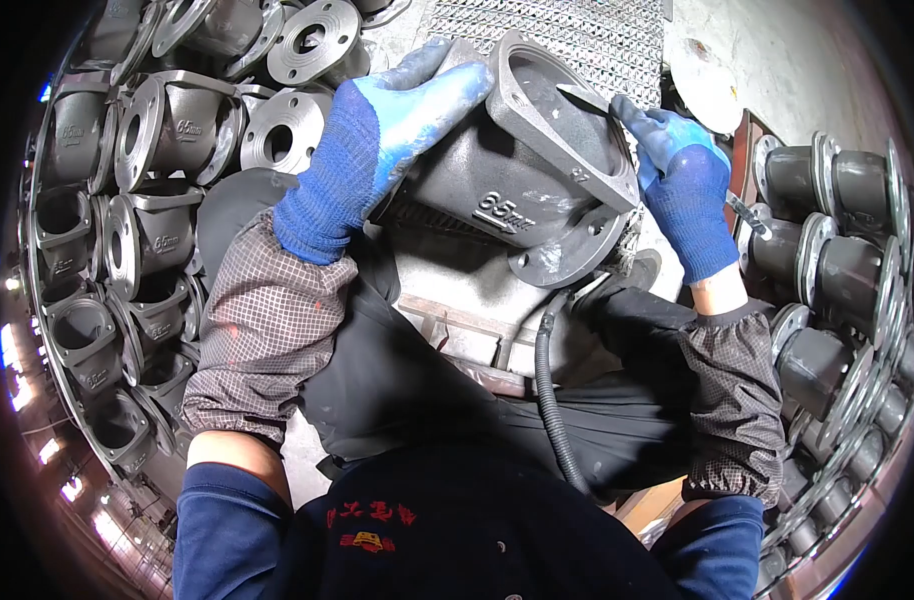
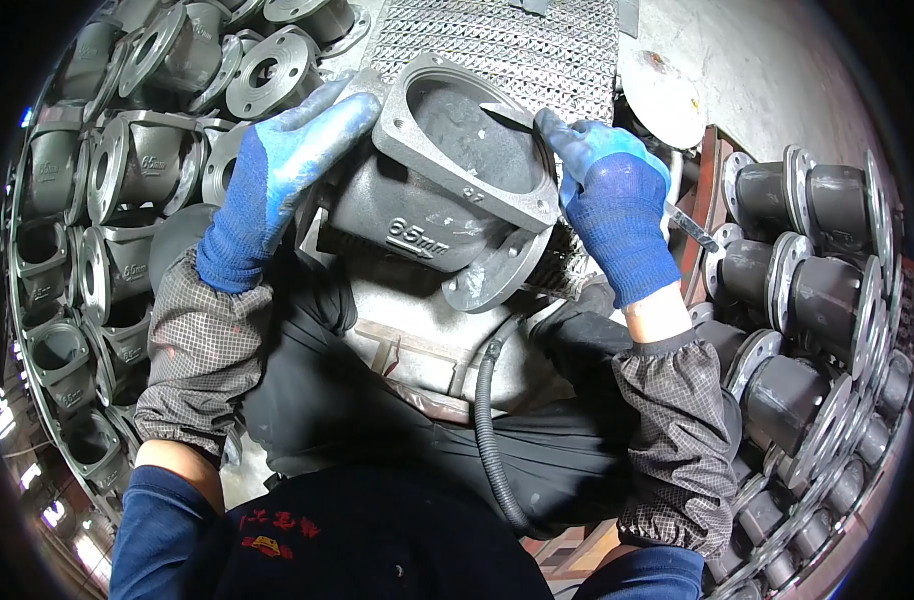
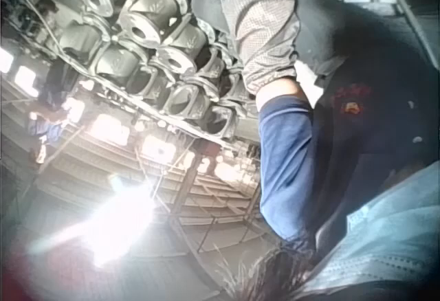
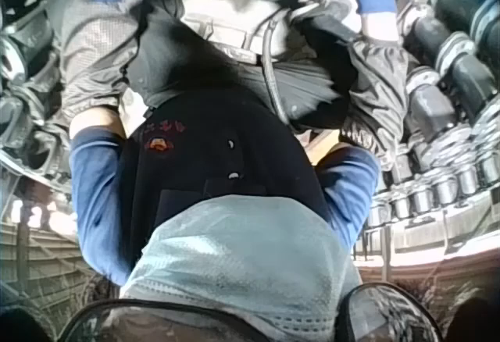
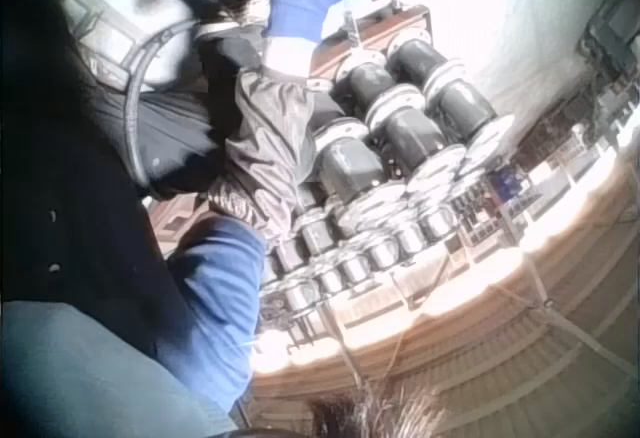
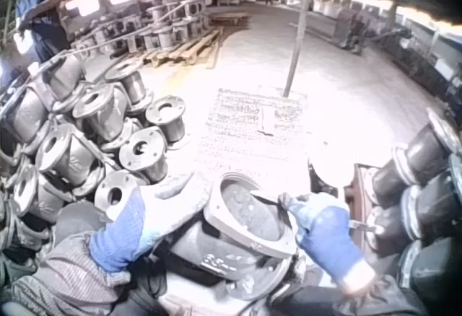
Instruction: The person sits among stacks of metal components, picking up a large valve-like casting to check its surfaces and interior with a small tool. The person turns the object over several times to view all sides, traces internal and external edges with the tool, and sets it aside on a pallet before picking up another similar part.
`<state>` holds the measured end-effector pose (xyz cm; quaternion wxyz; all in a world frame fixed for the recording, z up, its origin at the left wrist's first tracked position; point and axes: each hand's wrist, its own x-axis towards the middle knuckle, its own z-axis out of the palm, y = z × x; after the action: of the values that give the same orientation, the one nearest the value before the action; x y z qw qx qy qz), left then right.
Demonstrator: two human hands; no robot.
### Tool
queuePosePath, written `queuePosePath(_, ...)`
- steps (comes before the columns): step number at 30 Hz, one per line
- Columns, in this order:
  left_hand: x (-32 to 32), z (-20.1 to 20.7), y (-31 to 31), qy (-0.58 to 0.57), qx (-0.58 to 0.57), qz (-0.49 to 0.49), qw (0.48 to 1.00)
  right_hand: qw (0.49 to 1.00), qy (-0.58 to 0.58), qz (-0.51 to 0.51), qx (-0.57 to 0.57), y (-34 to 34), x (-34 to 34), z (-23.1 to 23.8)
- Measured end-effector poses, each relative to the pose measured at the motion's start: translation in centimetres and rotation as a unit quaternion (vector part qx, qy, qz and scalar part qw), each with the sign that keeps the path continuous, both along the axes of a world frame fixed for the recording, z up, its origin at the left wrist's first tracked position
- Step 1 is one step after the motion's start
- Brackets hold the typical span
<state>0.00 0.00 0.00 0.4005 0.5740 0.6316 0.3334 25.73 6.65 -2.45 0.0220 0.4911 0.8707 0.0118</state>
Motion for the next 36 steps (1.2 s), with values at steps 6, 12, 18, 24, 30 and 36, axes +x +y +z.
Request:
queuePosePath(6, -0.1, -0.5, 0.1, -0.081, 0.062, -0.009, 0.995, 0.997, 0.057, 0.029, 0.046, -0.3, 0.9, -0.1)
queuePosePath(12, -0.1, -0.8, 0.2, -0.106, 0.062, 0.002, 0.992, 0.995, 0.078, 0.032, 0.050, -0.4, 0.5, 0.5)
queuePosePath(18, 0.1, -0.4, 0.1, -0.062, 0.042, -0.002, 0.997, 0.998, 0.044, 0.004, 0.048, -0.5, 0.0, 1.0)
queuePosePath(24, 0.1, 0.2, 0.2, 0.028, -0.012, -0.005, 1.000, 0.998, 0.050, 0.011, 0.043, -0.4, 0.0, 1.3)
queuePosePath(30, 0.2, -0.1, 0.1, 0.013, -0.009, 0.002, 1.000, 0.997, 0.061, 0.006, 0.046, -0.5, 0.0, 1.2)
queuePosePath(36, 0.1, 0.4, 0.1, 0.009, -0.025, 0.005, 1.000, 0.984, 0.162, -0.002, 0.067, -0.3, 0.5, 2.0)
